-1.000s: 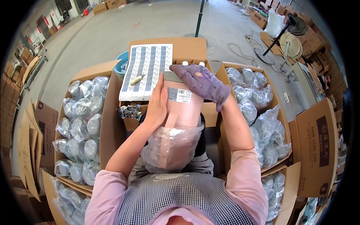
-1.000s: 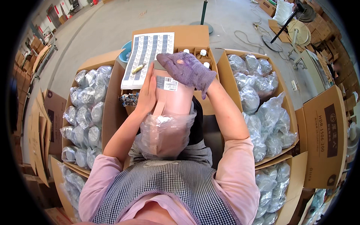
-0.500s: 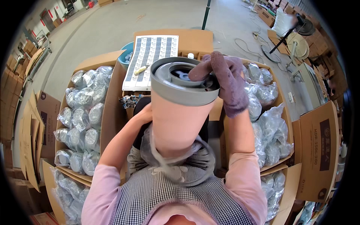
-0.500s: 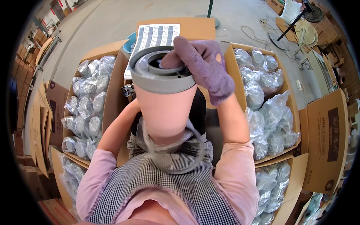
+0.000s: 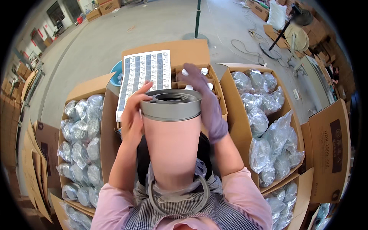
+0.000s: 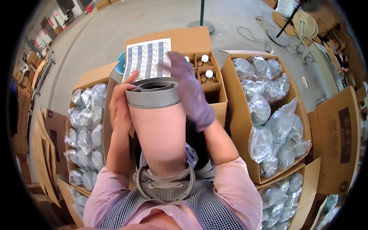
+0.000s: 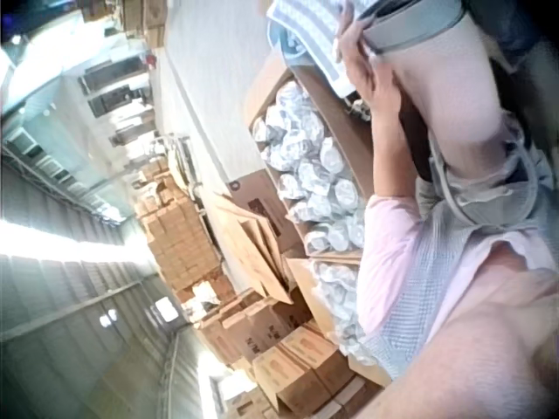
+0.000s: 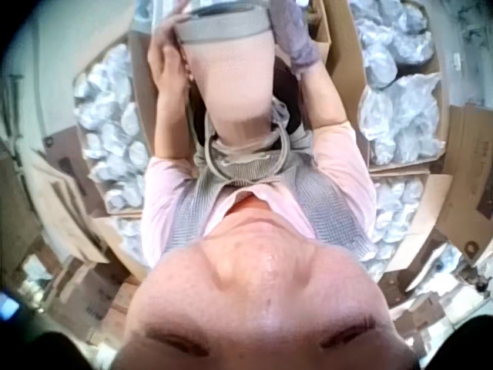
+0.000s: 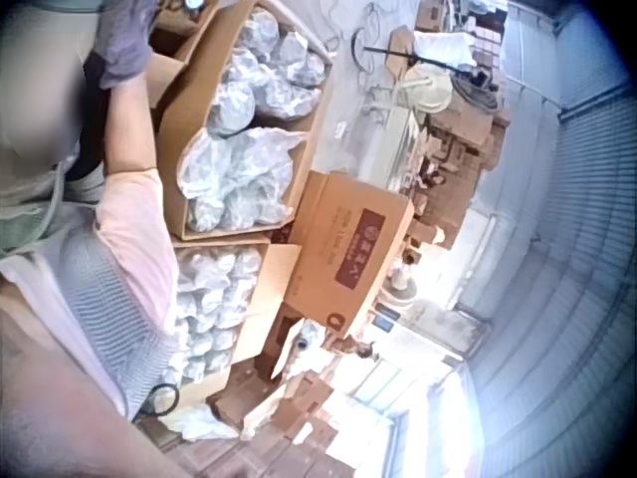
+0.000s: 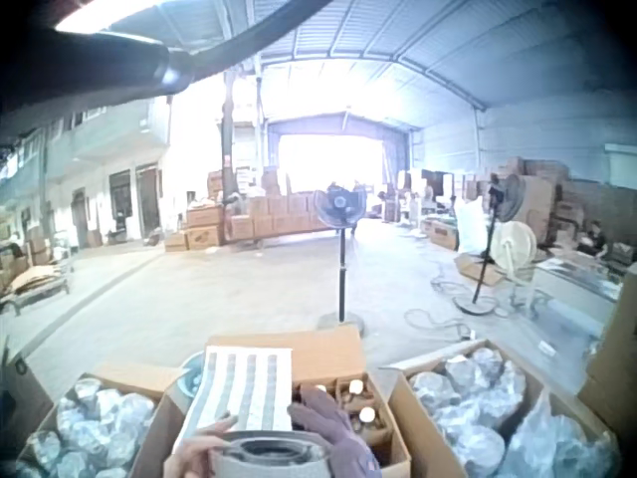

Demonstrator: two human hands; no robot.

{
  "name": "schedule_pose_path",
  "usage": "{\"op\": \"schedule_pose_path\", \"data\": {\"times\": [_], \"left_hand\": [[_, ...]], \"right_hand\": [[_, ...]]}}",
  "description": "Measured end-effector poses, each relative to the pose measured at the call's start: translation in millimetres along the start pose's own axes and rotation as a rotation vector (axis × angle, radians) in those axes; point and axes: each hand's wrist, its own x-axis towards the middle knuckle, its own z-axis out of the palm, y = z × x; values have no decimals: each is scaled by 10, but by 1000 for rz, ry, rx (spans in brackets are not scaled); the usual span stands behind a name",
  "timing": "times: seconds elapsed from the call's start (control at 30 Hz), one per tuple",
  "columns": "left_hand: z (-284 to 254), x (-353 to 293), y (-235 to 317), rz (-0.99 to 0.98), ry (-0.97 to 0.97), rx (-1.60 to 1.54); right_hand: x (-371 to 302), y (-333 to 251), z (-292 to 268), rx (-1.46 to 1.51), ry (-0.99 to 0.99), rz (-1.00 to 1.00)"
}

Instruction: The person assembles cylindrical containers by inserting inner liners into outer shells and securing lids. They handle plastic-wrapped containers, remove protective film, and place assembled units into cardboard boxes.

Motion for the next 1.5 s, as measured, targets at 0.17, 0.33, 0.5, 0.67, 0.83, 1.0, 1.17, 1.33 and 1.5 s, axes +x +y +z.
{"op": "schedule_pose_path", "data": {"times": [0.17,0.33,0.5,0.67,0.83,1.0,1.17,1.33,1.5], "left_hand": [[16,137,-46,45,161,-183],[38,411,-2,189,124,-129],[-208,462,-251,-143,-210,-397],[-206,584,-753,-579,-1,-574],[-93,460,-1137,-673,161,-666],[214,340,-1141,-554,112,-278],[390,243,-1196,-134,47,342],[401,138,-1314,-345,250,-192],[319,240,-1114,-18,-63,401]], "right_hand": [[-41,238,1,185,52,198],[248,714,-29,185,-100,173],[441,470,39,325,-6,-93],[1104,668,89,194,83,669],[762,1063,402,-421,284,-94],[454,1107,586,-438,49,-273],[421,1427,618,-200,-76,8],[440,848,643,-152,119,-16],[189,1771,874,376,-94,123]]}}
